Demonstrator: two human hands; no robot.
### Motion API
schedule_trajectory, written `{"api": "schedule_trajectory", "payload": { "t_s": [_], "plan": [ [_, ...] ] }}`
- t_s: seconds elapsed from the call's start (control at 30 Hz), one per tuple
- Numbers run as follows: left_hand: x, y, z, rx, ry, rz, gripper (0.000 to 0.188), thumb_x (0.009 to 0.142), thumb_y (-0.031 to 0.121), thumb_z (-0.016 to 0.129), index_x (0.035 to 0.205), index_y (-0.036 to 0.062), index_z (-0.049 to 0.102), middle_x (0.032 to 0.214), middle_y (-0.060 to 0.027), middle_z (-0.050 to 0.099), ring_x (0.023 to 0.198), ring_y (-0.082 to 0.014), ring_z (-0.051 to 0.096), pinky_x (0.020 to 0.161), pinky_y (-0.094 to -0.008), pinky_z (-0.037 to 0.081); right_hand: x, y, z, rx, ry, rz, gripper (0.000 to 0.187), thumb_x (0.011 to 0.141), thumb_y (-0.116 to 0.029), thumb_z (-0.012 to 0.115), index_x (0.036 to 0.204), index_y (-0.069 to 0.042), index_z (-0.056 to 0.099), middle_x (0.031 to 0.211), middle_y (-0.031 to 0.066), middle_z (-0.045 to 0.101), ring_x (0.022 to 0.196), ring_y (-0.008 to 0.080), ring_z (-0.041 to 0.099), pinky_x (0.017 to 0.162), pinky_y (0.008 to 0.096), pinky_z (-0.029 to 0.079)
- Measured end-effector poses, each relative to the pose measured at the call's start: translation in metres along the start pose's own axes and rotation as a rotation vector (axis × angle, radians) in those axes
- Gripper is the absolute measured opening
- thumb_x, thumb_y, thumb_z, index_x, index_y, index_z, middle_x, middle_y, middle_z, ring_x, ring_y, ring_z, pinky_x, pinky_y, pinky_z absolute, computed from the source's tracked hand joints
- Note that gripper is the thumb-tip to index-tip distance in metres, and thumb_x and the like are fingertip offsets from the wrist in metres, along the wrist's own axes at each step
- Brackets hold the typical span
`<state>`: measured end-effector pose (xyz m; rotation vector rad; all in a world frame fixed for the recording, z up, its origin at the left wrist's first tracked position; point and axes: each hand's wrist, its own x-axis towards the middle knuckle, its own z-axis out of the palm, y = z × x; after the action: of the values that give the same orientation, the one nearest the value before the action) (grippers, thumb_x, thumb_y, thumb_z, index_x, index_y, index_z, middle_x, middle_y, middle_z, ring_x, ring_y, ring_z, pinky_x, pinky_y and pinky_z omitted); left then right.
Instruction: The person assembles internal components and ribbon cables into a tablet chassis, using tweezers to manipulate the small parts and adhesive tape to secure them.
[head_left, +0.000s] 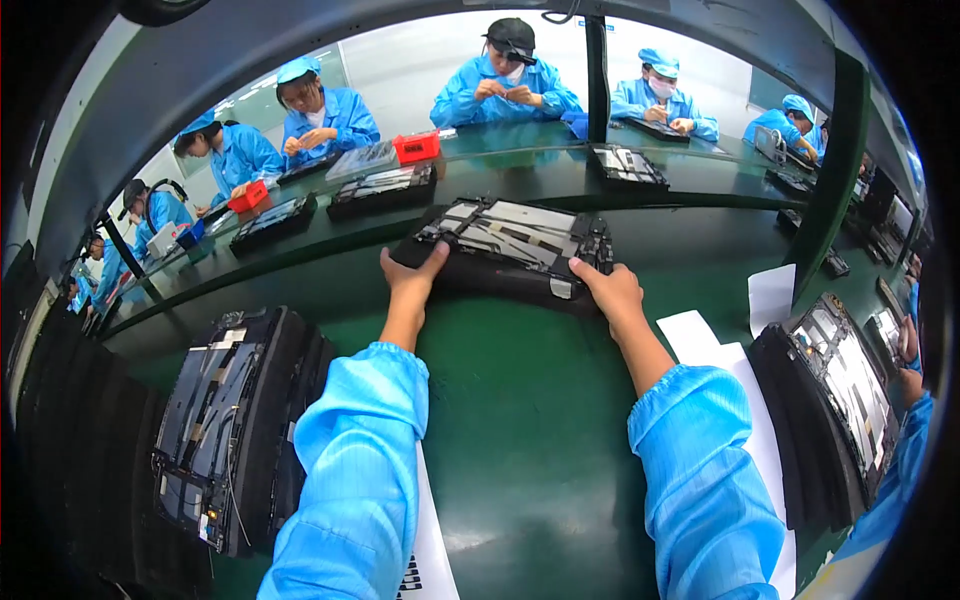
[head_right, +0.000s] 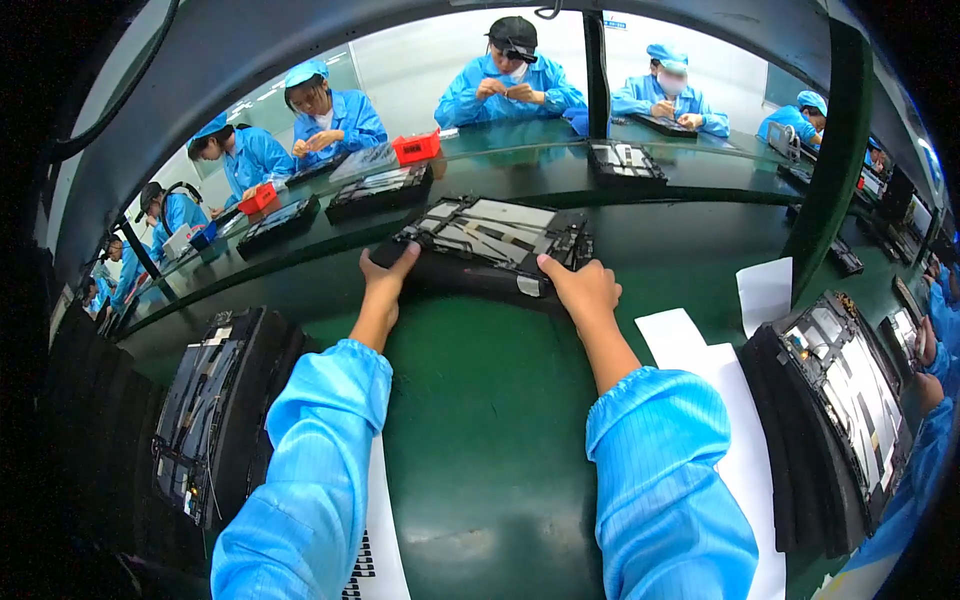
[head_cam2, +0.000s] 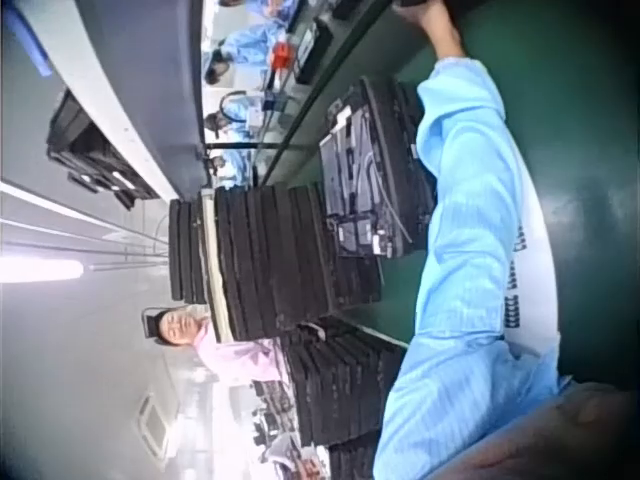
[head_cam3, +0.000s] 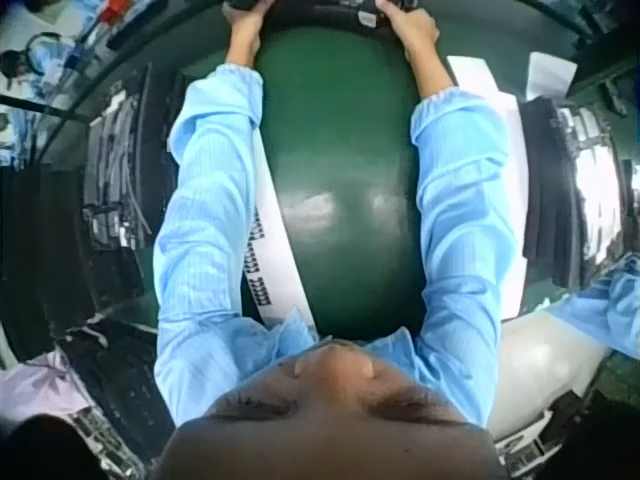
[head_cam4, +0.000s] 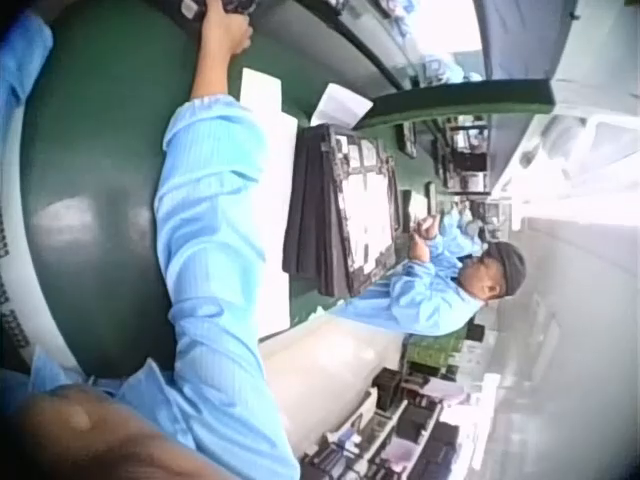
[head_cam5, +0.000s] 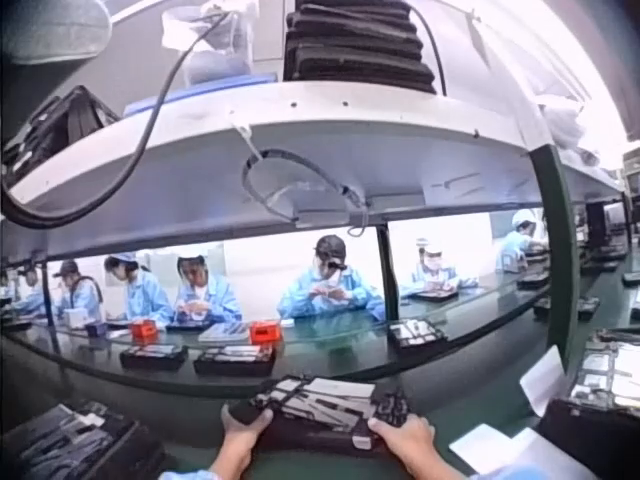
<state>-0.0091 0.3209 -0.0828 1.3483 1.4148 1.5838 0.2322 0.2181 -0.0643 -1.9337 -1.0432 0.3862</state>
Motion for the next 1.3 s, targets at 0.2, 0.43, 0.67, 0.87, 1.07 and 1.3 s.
{"api": "schedule_trajectory", "payload": {
  "t_s": [0.2, 0.43, 0.67, 0.87, 1.07, 1.3],
  "plan": [
    [-0.014, 0.023, -0.028, -0.369, -0.079, -0.127, 0.068, 0.066, 0.030, 0.074, 0.117, 0.0051, 0.036, 0.101, -0.0079, 0.050, 0.087, -0.0154, 0.048, 0.070, -0.0277, 0.038, 0.004, 0.005, 0.003, 0.215, 0.044, 0.042, 0.071, 0.061, -0.042, 0.069, 0.101, 0.013, 0.049, 0.098, 0.0220, 0.056, 0.093, 0.0266, 0.054, 0.081, 0.0324, 0.041],
    [-0.029, 0.044, -0.061, -0.367, -0.221, -0.283, 0.031, 0.077, 0.031, 0.060, 0.096, 0.0071, 0.055, 0.081, -0.0015, 0.057, 0.069, -0.0104, 0.052, 0.055, -0.0275, 0.040, -0.007, 0.019, -0.011, 0.526, 0.067, 0.063, 0.060, 0.061, -0.035, 0.070, 0.095, 0.009, 0.050, 0.088, 0.0171, 0.056, 0.078, 0.0223, 0.055, 0.072, 0.0299, 0.043],
    [-0.036, 0.031, -0.071, -0.313, -0.171, -0.237, 0.030, 0.075, 0.022, 0.062, 0.088, -0.0042, 0.060, 0.080, -0.0069, 0.060, 0.072, -0.0142, 0.054, 0.068, -0.0248, 0.040, -0.027, -0.001, -0.007, 0.128, 0.056, 0.057, 0.071, 0.064, -0.048, 0.065, 0.100, 0.013, 0.052, 0.098, 0.0231, 0.057, 0.093, 0.0301, 0.055, 0.080, 0.0334, 0.042],
    [-0.022, 0.041, -0.082, -0.217, -0.207, -0.304, 0.036, 0.068, 0.023, 0.070, 0.078, -0.0103, 0.062, 0.075, -0.0120, 0.062, 0.062, -0.0156, 0.057, 0.061, -0.0256, 0.044, -0.050, -0.023, -0.001, -0.036, 0.051, -0.093, 0.071, 0.067, -0.052, 0.061, 0.103, 0.009, 0.055, 0.115, 0.0226, 0.046, 0.111, 0.0353, 0.038, 0.095, 0.0424, 0.028],
    [-0.024, 0.060, -0.078, -0.167, 0.013, -0.160, 0.034, 0.068, 0.020, 0.065, 0.072, -0.0136, 0.059, 0.071, -0.0120, 0.060, 0.061, -0.0161, 0.056, 0.055, -0.0269, 0.042, -0.063, -0.038, 0.015, 0.038, 0.179, -0.223, 0.064, 0.067, -0.047, 0.063, 0.103, 0.005, 0.056, 0.114, 0.0162, 0.049, 0.112, 0.0318, 0.037, 0.095, 0.0416, 0.026],
    [-0.018, 0.053, -0.080, -0.341, -0.106, -0.225, 0.040, 0.069, 0.019, 0.063, 0.090, -0.0132, 0.052, 0.081, -0.0134, 0.058, 0.069, -0.0162, 0.055, 0.061, -0.0260, 0.044, -0.039, -0.028, 0.014, 0.385, 0.161, -0.394, 0.066, 0.061, -0.034, 0.072, 0.105, 0.011, 0.051, 0.113, 0.0190, 0.046, 0.107, 0.0341, 0.041, 0.092, 0.0391, 0.033]
  ]
}}
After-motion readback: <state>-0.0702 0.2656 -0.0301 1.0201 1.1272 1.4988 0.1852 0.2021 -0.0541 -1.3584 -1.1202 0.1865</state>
